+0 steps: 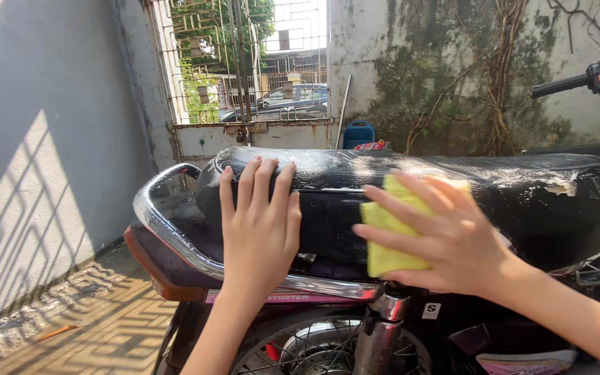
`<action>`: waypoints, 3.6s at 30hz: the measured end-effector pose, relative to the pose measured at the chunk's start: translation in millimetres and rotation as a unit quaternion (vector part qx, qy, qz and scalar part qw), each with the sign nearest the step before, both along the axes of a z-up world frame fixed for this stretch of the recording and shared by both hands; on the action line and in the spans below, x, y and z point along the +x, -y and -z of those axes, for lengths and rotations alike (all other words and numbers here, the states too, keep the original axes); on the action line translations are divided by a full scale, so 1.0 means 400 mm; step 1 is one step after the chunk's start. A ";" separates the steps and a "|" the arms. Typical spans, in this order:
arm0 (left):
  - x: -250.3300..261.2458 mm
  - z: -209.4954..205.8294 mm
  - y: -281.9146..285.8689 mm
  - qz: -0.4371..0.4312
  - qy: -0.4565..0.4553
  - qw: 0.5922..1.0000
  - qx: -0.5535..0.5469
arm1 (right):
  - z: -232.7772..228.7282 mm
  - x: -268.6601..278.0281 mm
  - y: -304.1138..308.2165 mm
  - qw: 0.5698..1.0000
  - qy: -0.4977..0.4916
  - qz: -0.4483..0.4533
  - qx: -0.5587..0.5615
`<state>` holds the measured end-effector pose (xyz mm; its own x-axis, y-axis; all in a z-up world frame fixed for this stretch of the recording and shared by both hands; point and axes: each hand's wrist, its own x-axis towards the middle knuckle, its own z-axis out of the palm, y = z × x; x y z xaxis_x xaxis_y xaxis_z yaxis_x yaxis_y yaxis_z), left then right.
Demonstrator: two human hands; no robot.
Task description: The person scrubs the black seat of a motorcycle with a yellow sponge, moving back and forth across the surface to remove dirt and soap. The person uses both hands to apply pressure and wipe the seat thoroughly.
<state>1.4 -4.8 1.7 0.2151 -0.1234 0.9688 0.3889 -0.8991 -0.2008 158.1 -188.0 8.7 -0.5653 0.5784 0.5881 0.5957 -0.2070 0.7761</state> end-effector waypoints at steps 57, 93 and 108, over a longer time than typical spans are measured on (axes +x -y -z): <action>-0.013 -0.024 0.049 -0.071 -0.102 0.990 0.074 | -0.039 -0.043 -0.104 0.935 -0.347 -0.076 0.006; 0.001 -0.042 -0.070 -0.040 0.146 0.934 -0.323 | -0.039 -0.050 -0.105 0.894 -0.431 -0.106 0.067; 0.004 -0.025 -0.039 -0.076 0.070 0.992 -0.065 | -0.036 -0.050 -0.113 0.888 -0.441 -0.096 0.091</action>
<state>3.0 10.8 11.7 0.0829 0.0285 0.9962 0.5380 -0.8427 -0.0207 138.3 -142.9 23.1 0.0832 0.3706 0.9251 0.9929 -0.1097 -0.0454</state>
